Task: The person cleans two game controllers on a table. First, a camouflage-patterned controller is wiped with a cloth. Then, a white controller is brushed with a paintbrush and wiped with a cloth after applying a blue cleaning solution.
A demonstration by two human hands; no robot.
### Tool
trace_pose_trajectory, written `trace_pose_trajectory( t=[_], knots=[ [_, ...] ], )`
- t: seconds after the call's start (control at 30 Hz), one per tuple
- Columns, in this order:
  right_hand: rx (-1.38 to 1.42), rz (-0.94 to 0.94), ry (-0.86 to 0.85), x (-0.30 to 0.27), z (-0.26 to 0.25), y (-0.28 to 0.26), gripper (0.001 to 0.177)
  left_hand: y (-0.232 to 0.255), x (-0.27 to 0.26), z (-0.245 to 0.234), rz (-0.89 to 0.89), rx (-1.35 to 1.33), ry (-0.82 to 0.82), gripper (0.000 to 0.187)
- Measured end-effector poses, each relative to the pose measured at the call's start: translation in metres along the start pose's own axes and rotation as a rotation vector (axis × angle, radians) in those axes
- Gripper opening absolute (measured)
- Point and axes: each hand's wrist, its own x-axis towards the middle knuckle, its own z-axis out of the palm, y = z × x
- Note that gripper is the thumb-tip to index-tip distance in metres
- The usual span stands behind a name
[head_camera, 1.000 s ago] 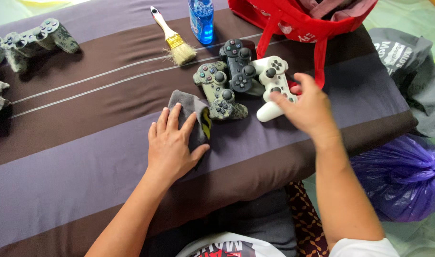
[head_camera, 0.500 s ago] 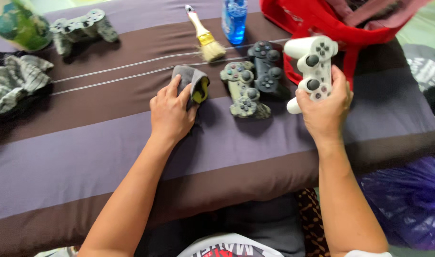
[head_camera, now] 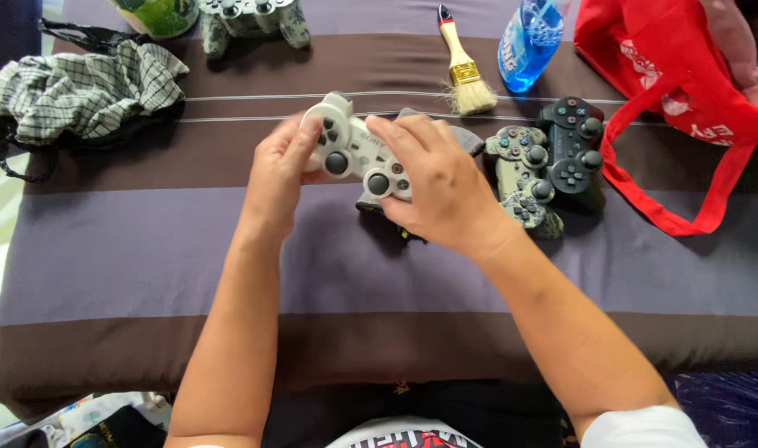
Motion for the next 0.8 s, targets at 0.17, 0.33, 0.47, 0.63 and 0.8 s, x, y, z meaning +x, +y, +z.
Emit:
trace_pose_trajectory(
  t=[0.17, 0.33, 0.47, 0.63, 0.8],
  knots=[
    [0.164, -0.053, -0.253, 0.031, 0.004, 0.032, 0.085, -0.012, 0.009, -0.028, -0.118, -0.077, -0.195, 0.039],
    [-0.151, 0.308, -0.225, 0.034, 0.002, 0.065, 0.064, -0.026, 0.028, -0.049, -0.104, -0.399, 0.068, 0.041],
    [-0.331, 0.513, -0.341, 0.028, 0.019, 0.085, 0.055, -0.029, 0.028, -0.060, -0.118, -0.629, 0.174, 0.046],
    [0.125, 0.590, -0.062, 0.014, 0.000, 0.095, 0.032, -0.032, 0.023, -0.053, -0.131, -0.523, 0.153, 0.041],
    [0.217, 0.329, 0.360, -0.018, -0.108, 0.098, 0.022, -0.035, 0.016, -0.036, -0.147, -0.443, 0.125, 0.043]
  ],
)
